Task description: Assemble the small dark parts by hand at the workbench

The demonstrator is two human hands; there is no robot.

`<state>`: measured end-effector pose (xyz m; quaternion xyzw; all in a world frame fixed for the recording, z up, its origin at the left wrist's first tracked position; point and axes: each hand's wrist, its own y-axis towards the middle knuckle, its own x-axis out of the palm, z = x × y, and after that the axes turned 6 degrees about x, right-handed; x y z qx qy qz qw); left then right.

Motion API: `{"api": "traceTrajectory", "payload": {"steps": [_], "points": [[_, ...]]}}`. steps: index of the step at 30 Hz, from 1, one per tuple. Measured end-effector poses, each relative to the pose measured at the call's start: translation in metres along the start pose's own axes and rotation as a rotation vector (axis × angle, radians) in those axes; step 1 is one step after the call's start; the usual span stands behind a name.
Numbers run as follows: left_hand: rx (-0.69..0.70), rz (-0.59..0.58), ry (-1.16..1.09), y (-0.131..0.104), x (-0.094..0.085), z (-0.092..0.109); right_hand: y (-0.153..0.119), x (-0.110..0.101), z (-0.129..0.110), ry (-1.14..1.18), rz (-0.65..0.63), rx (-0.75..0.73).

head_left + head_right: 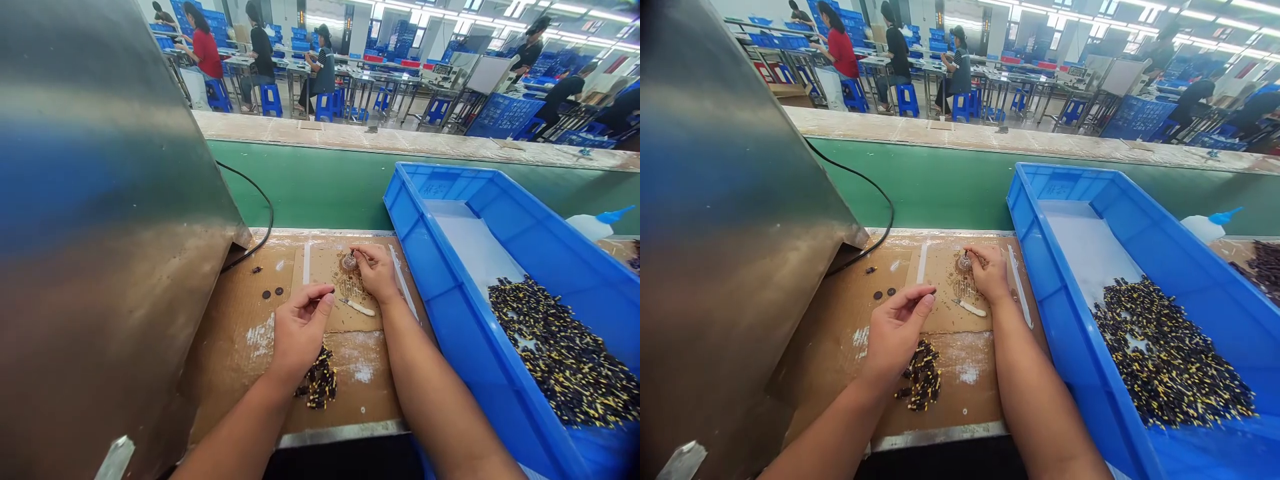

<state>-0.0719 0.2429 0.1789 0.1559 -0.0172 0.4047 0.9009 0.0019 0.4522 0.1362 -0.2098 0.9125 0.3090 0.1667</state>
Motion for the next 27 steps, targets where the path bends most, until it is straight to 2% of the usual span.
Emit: {"api": "traceTrajectory", "payload": {"steps": [4, 8, 12, 14, 17, 21, 23, 27], "points": [[-0.012, 0.005, -0.016, 0.0, 0.0, 0.001, 0.001, 0.0, 0.0, -0.013, 0.003, -0.016], [-0.06, 0.027, -0.041, 0.0, 0.0, -0.001, 0.002, -0.007, -0.016, -0.043, 0.044, -0.077], [-0.141, 0.085, -0.119, 0.003, -0.001, -0.011, 0.001, -0.014, -0.038, -0.071, 0.292, -0.148], [-0.213, 0.124, -0.205, 0.005, -0.001, -0.015, 0.0, -0.015, -0.043, -0.105, 0.325, -0.126], [-0.32, 0.181, -0.377, 0.009, 0.002, -0.015, 0.0, -0.016, -0.045, -0.171, 0.268, -0.044], [-0.45, 0.25, -0.62, 0.014, 0.002, -0.008, -0.003, -0.025, -0.059, -0.112, 0.411, 0.057], [-0.511, 0.261, -0.718, 0.015, 0.001, -0.006, -0.011, -0.029, -0.073, 0.017, 0.392, 0.134], [-0.591, 0.282, -0.777, 0.018, 0.0, -0.007, -0.037, -0.024, -0.101, 0.291, 0.205, 0.224]]}}
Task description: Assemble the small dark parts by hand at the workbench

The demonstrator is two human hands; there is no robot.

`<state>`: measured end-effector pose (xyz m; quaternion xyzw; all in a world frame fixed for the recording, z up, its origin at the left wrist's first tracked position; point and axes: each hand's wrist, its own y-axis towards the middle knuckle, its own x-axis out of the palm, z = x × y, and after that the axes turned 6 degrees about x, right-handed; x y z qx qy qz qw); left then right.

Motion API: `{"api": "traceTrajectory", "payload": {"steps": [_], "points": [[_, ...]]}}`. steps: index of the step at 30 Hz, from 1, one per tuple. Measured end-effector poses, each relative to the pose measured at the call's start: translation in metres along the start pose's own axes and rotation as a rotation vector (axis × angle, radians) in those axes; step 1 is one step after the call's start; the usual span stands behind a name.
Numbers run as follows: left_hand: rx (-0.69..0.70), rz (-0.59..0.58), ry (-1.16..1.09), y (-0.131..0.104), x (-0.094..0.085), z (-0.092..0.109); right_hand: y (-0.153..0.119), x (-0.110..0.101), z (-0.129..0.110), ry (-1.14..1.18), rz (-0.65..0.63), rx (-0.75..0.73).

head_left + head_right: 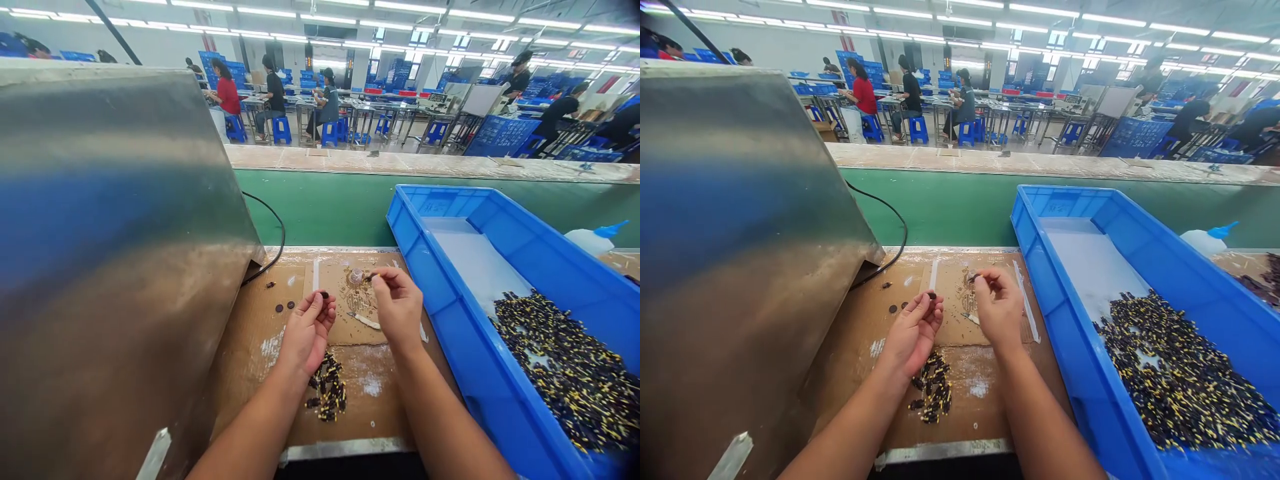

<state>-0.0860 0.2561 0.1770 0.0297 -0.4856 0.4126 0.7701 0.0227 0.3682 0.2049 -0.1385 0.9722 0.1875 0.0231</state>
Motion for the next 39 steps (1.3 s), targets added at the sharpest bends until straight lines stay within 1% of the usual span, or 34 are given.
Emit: {"api": "traceTrajectory", "payload": {"steps": [2, 5, 7, 11, 14, 16, 19, 21, 24, 26, 29, 34, 39], "points": [[0.014, 0.025, 0.001, 0.001, 0.003, -0.001, -0.014, 0.007, -0.003, 0.066, -0.072, 0.023], [0.093, 0.028, 0.002, -0.001, 0.01, -0.001, -0.024, 0.015, 0.0, 0.143, -0.064, 0.028], [0.128, 0.003, 0.001, -0.004, 0.015, 0.001, -0.023, 0.016, 0.004, 0.187, -0.061, 0.05], [0.169, -0.041, 0.004, -0.013, 0.027, 0.002, -0.016, 0.012, 0.012, 0.268, -0.1, 0.143], [0.245, -0.114, 0.055, -0.013, 0.037, -0.004, -0.014, 0.011, 0.012, 0.336, -0.067, 0.168], [0.266, -0.147, 0.078, -0.007, 0.039, -0.012, -0.015, 0.011, 0.01, 0.388, -0.035, 0.163], [0.285, -0.198, 0.158, 0.007, 0.033, -0.024, -0.018, 0.01, 0.008, 0.434, -0.049, 0.184], [0.356, -0.233, 0.253, 0.013, 0.027, -0.029, -0.021, 0.007, 0.007, 0.442, -0.103, 0.224], [0.489, -0.257, 0.432, 0.013, 0.018, -0.032, -0.025, 0.003, 0.01, 0.481, -0.161, 0.286], [0.532, -0.255, 0.523, 0.01, 0.015, -0.03, -0.027, 0.002, 0.011, 0.508, -0.182, 0.322], [0.532, -0.257, 0.569, 0.003, 0.011, -0.024, -0.028, 0.004, 0.011, 0.511, -0.2, 0.346], [0.492, -0.272, 0.537, -0.005, 0.011, -0.019, -0.03, 0.004, 0.008, 0.514, -0.185, 0.286], [0.472, -0.242, 0.518, -0.012, 0.013, -0.019, -0.034, -0.001, 0.006, 0.499, -0.271, 0.278]]}}
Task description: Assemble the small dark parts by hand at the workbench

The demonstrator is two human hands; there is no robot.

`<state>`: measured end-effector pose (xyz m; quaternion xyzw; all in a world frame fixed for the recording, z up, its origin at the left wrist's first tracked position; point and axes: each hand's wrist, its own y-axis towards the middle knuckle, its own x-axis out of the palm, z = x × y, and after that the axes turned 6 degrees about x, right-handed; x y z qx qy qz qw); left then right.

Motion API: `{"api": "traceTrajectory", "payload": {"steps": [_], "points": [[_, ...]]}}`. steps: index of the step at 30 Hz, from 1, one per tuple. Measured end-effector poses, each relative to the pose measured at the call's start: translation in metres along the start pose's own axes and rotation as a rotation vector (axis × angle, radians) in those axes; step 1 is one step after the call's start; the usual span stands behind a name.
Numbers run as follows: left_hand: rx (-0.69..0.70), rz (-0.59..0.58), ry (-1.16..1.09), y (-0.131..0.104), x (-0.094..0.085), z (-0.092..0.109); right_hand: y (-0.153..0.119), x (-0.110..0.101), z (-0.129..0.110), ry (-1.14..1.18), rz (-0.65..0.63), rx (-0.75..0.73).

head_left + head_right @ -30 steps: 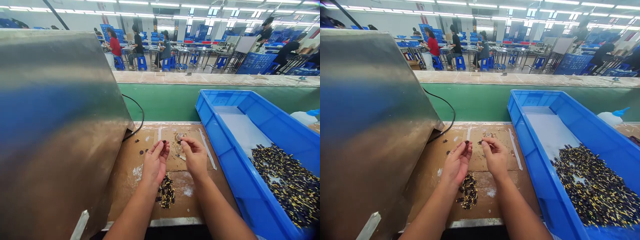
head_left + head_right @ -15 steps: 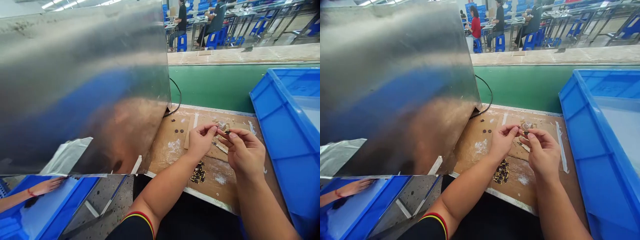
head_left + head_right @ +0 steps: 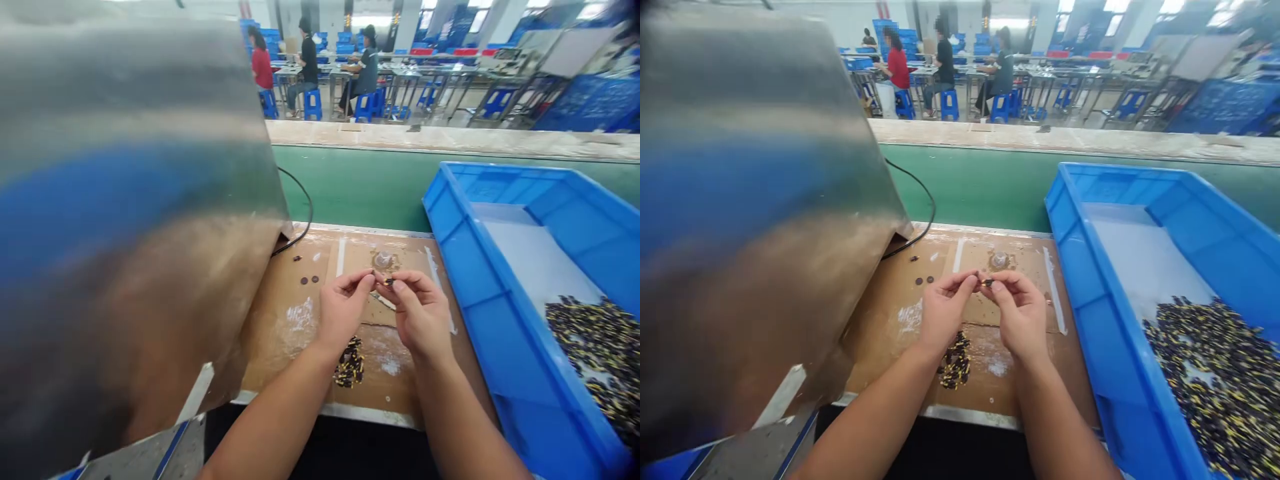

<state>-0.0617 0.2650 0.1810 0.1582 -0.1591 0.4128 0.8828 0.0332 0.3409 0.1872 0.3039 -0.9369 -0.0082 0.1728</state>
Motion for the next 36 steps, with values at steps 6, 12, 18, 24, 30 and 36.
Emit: {"api": "traceTrajectory", "payload": {"steps": [6, 12, 18, 24, 30, 36], "points": [[-0.192, 0.134, -0.372, 0.002, 0.0, 0.01, -0.007, 0.004, -0.01, -0.145, 0.036, -0.088], [-0.275, 0.134, -0.483, -0.001, -0.001, 0.019, -0.016, 0.01, -0.015, -0.382, -0.045, -0.281], [-0.281, 0.126, -0.486, -0.002, -0.003, 0.02, -0.02, 0.009, -0.01, -0.46, -0.069, -0.369], [-0.253, 0.136, -0.468, -0.002, -0.002, 0.02, -0.02, 0.011, -0.01, -0.488, -0.048, -0.397], [-0.238, 0.104, -0.45, -0.003, -0.002, 0.021, -0.02, 0.012, -0.013, -0.514, -0.033, -0.387], [-0.191, 0.076, -0.413, -0.004, 0.0, 0.022, -0.019, 0.012, -0.013, -0.516, -0.008, -0.397]]}}
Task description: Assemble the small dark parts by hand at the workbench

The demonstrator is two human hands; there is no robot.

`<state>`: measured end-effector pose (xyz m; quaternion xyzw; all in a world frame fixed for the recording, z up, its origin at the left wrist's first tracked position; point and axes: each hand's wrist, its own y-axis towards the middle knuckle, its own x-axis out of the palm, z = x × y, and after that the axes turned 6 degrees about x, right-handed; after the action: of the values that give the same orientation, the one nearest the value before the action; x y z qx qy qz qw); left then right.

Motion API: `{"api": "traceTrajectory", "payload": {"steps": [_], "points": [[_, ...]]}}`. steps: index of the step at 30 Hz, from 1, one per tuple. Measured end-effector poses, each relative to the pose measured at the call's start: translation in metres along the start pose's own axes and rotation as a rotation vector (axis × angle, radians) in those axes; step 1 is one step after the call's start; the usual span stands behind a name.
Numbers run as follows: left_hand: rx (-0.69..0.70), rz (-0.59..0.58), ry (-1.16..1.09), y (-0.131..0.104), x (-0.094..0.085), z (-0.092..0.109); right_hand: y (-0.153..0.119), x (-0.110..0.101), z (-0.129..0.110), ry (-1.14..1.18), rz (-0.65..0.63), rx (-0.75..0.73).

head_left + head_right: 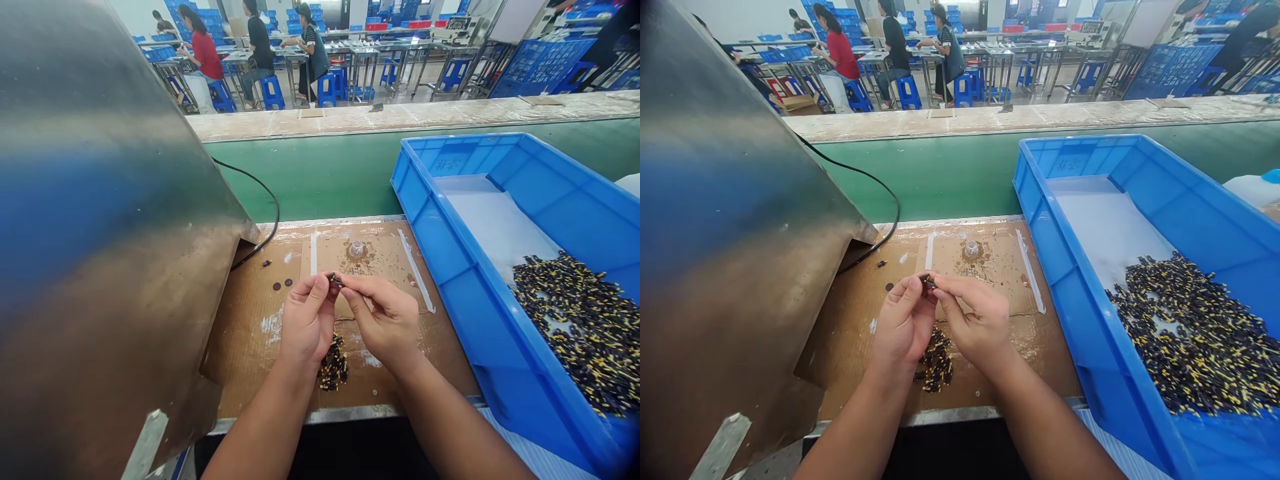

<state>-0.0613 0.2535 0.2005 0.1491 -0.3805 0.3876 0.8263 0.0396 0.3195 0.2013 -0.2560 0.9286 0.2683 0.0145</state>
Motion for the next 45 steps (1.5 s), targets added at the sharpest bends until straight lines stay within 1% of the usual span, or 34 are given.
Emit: {"api": "traceTrajectory", "payload": {"steps": [5, 11, 16, 19, 21, 23, 25, 27, 28, 30, 38, 41, 45], "points": [[0.035, -0.028, 0.005, 0.0, -0.001, -0.005, 0.002, -0.001, 0.001, 0.019, -0.002, -0.075], [0.053, -0.049, 0.052, 0.001, -0.002, -0.007, 0.002, -0.003, 0.002, -0.017, 0.021, -0.106], [0.119, -0.077, 0.102, 0.001, -0.003, -0.007, 0.004, -0.004, -0.001, -0.065, 0.021, -0.128], [0.16, -0.092, 0.125, 0.002, -0.004, -0.011, 0.005, -0.004, 0.0, -0.099, 0.016, -0.145], [0.19, -0.119, 0.149, 0.001, -0.006, -0.013, 0.006, -0.004, 0.001, -0.12, 0.035, -0.169], [0.287, -0.141, 0.274, -0.001, -0.008, -0.014, 0.006, -0.003, 0.004, -0.145, 0.08, -0.2], [0.476, -0.145, 0.551, -0.004, -0.01, -0.012, 0.006, -0.003, 0.006, -0.18, 0.135, -0.228], [0.683, -0.141, 0.836, -0.006, -0.011, -0.009, 0.005, -0.003, 0.007, -0.202, 0.16, -0.246], [0.76, -0.144, 0.926, -0.006, -0.012, -0.008, 0.005, -0.003, 0.007, -0.206, 0.161, -0.254], [0.85, -0.155, 0.985, -0.006, -0.013, -0.007, 0.004, -0.002, 0.008, -0.199, 0.153, -0.269], [0.967, -0.183, 1.018, -0.004, -0.012, -0.009, 0.003, 0.001, 0.008, -0.164, 0.174, -0.331], [0.975, -0.2, 1.016, -0.004, -0.013, -0.009, 0.003, 0.001, 0.009, -0.159, 0.177, -0.349], [0.95, -0.209, 1.002, -0.005, -0.017, -0.011, 0.002, 0.002, 0.009, -0.157, 0.189, -0.347]]}}
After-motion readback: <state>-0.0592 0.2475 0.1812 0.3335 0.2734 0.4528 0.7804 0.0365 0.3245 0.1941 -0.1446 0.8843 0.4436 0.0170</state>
